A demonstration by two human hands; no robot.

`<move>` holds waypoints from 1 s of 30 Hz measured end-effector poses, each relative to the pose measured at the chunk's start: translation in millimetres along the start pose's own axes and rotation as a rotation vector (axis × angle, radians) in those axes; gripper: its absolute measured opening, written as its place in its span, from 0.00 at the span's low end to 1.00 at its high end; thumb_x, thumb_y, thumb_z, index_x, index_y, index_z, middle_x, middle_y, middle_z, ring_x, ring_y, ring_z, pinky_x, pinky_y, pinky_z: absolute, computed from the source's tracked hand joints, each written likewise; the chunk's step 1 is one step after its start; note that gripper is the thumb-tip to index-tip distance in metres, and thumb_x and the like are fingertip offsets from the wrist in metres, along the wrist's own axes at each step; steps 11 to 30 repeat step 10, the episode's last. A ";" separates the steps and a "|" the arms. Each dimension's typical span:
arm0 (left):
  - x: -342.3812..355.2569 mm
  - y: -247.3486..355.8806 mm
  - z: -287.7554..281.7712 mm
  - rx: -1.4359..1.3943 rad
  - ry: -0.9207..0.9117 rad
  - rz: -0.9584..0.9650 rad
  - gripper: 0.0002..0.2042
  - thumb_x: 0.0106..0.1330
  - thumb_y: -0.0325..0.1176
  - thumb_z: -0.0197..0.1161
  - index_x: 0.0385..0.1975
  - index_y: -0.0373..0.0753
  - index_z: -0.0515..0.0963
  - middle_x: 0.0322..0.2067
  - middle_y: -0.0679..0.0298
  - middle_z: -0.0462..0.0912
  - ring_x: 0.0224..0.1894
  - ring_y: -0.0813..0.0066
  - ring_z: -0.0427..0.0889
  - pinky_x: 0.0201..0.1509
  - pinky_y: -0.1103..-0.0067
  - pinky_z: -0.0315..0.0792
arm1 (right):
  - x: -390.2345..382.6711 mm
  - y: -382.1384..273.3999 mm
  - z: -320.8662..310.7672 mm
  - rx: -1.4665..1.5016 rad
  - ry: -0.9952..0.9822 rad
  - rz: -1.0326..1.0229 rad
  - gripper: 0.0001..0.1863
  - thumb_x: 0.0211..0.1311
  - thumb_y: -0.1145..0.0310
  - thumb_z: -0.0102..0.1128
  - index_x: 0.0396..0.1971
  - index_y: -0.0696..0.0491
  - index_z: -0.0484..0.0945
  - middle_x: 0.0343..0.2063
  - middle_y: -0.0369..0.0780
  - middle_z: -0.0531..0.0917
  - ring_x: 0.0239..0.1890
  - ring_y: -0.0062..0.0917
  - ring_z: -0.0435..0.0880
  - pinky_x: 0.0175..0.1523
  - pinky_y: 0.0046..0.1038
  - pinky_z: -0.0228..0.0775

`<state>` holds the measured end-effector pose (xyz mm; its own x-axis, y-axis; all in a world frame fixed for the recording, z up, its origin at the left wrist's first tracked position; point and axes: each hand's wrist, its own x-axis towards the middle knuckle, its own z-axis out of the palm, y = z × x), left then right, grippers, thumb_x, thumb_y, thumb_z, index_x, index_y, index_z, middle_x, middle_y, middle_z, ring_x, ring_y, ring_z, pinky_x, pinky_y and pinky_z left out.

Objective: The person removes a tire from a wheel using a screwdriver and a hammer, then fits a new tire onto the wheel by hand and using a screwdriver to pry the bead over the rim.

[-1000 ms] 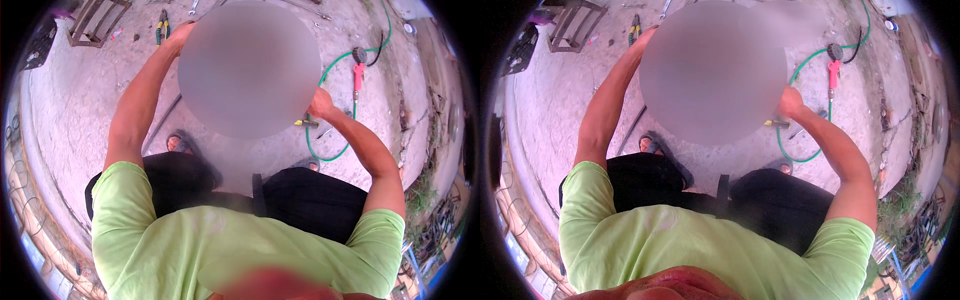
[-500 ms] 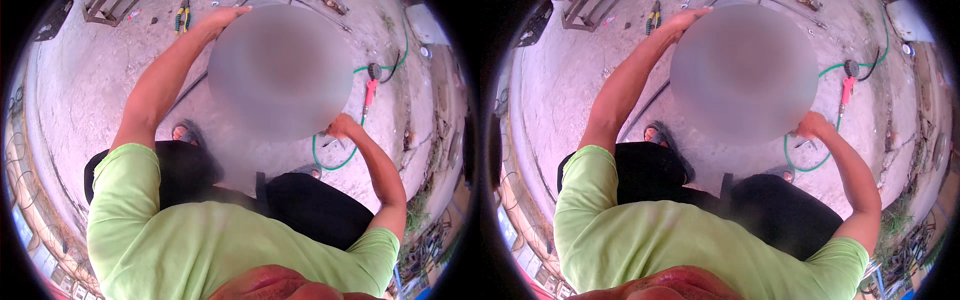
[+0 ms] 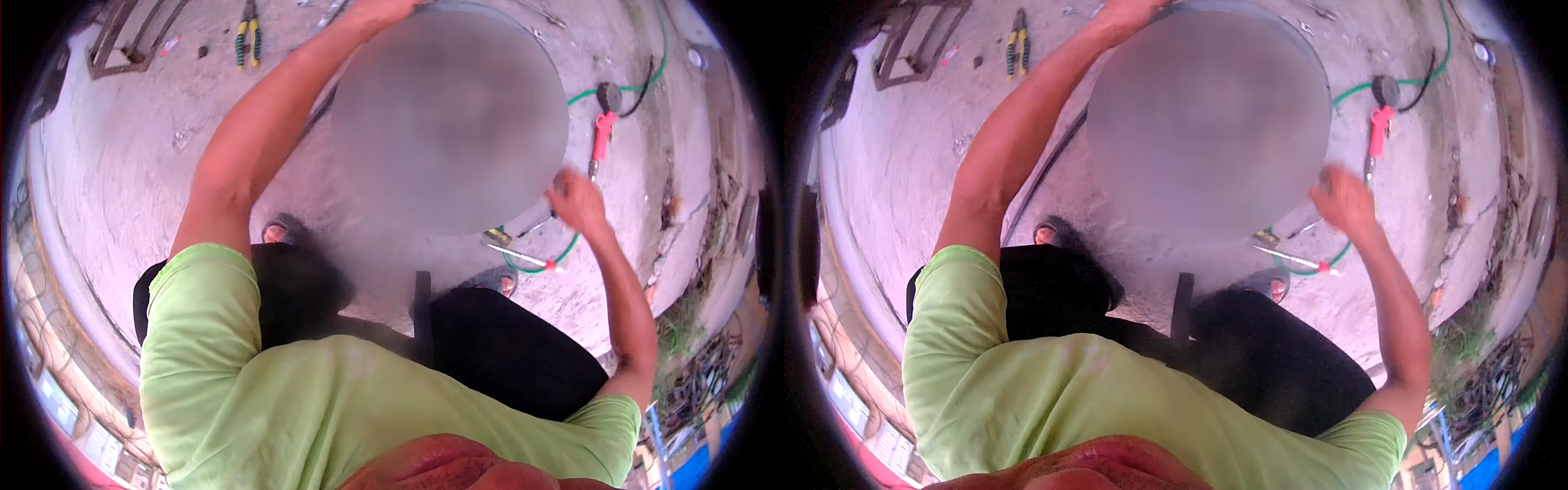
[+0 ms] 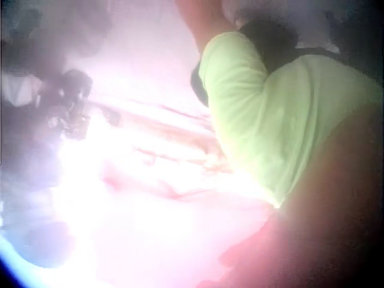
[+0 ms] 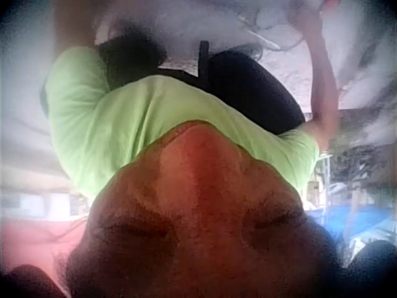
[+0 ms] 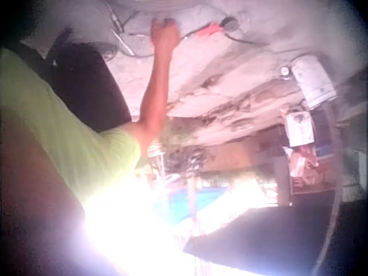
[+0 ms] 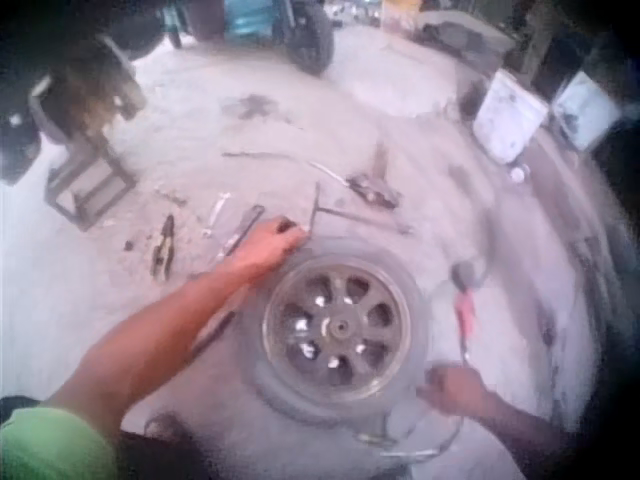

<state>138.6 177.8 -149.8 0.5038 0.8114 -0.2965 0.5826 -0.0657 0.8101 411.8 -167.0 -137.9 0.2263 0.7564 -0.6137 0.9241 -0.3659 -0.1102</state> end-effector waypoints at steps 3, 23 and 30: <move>7.7 5.8 8.7 0.275 -0.006 0.035 0.29 0.69 0.54 0.61 0.57 0.35 0.81 0.54 0.46 0.85 0.58 0.50 0.82 0.63 0.62 0.73 | 45.1 -54.8 -43.1 0.165 0.511 -0.331 0.26 0.64 0.56 0.62 0.57 0.56 0.78 0.54 0.51 0.81 0.59 0.48 0.78 0.62 0.43 0.71; 69.1 27.4 34.3 0.365 -0.020 0.170 0.28 0.67 0.58 0.62 0.54 0.40 0.84 0.52 0.49 0.86 0.54 0.49 0.85 0.63 0.63 0.75 | 158.7 -83.6 -2.4 -0.046 1.000 -0.265 0.31 0.68 0.51 0.56 0.67 0.50 0.72 0.68 0.48 0.71 0.72 0.53 0.65 0.70 0.65 0.57; 69.1 27.4 34.3 0.365 -0.020 0.170 0.28 0.67 0.58 0.62 0.54 0.40 0.84 0.52 0.49 0.86 0.54 0.49 0.85 0.63 0.63 0.75 | 158.7 -83.6 -2.4 -0.046 1.000 -0.265 0.31 0.68 0.51 0.56 0.67 0.50 0.72 0.68 0.48 0.71 0.72 0.53 0.65 0.70 0.65 0.57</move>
